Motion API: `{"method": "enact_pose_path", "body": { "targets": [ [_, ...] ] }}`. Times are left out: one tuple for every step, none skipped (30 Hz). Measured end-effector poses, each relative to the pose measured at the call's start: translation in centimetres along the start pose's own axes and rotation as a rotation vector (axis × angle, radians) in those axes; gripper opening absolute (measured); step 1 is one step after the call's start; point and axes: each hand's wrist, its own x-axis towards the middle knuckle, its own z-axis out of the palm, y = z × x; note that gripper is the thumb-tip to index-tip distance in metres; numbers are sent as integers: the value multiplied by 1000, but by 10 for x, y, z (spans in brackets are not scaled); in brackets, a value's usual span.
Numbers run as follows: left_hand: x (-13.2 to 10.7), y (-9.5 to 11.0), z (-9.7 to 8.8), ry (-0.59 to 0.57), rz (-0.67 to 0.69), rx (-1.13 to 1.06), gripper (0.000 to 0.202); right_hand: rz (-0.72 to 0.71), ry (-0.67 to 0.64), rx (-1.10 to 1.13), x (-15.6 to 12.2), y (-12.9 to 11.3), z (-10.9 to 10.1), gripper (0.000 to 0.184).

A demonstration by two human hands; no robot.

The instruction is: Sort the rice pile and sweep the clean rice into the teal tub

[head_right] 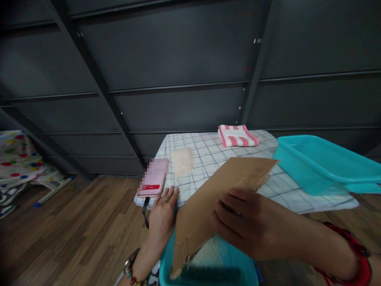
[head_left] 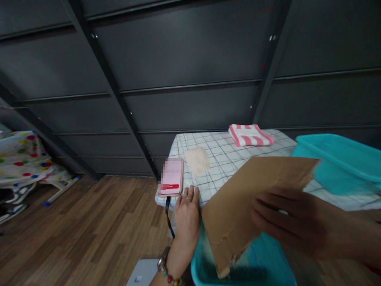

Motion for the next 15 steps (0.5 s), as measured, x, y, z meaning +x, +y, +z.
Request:
{"method": "enact_pose_path", "body": {
  "targets": [
    [0, 0, 1, 11, 0, 2, 51, -2, -6, -11, -2, 1, -2, 44],
    [0, 0, 2, 24, 3, 5, 52, -3, -9, -17, -4, 2, -3, 43],
    [-1, 0, 3, 37, 7, 8, 52, -4, -6, -17, -5, 2, -3, 42],
    [-1, -1, 4, 46, 13, 11, 52, -7, -8, -14, -6, 3, -3, 40],
    [-1, -1, 4, 54, 18, 14, 52, -13, -9, -11, -5, 3, -2, 38],
    [-1, -2, 5, 60, 23, 17, 51, -16, -2, -14, -2, 4, -1, 37],
    [-1, -2, 5, 67, 30, 19, 50, -27, 2, -20, 1, 4, 0, 36],
    [-1, -2, 5, 72, 34, 19, 50, -43, 0, -26, 4, 4, 0, 36],
    [-1, -2, 5, 74, 34, 19, 49, -62, -4, -32, 8, 5, 1, 37],
    [-1, -2, 5, 71, 30, 17, 49, -75, -10, -36, 11, 6, 1, 38],
    [0, -2, 5, 64, 21, 14, 49, -82, -17, -32, 13, 8, 1, 40],
    [-1, -2, 4, 56, 10, 11, 50, -84, -25, -17, 13, 9, 0, 41],
    [-1, -1, 4, 51, 2, 6, 50, -78, -22, 15, 13, 11, -1, 42],
    [-1, -1, 4, 47, -1, 0, 50, -62, -12, 60, 11, 12, -2, 42],
    [-1, -1, 3, 45, 2, -7, 51, -37, 4, 114, 8, 13, -3, 42]
  ]
}}
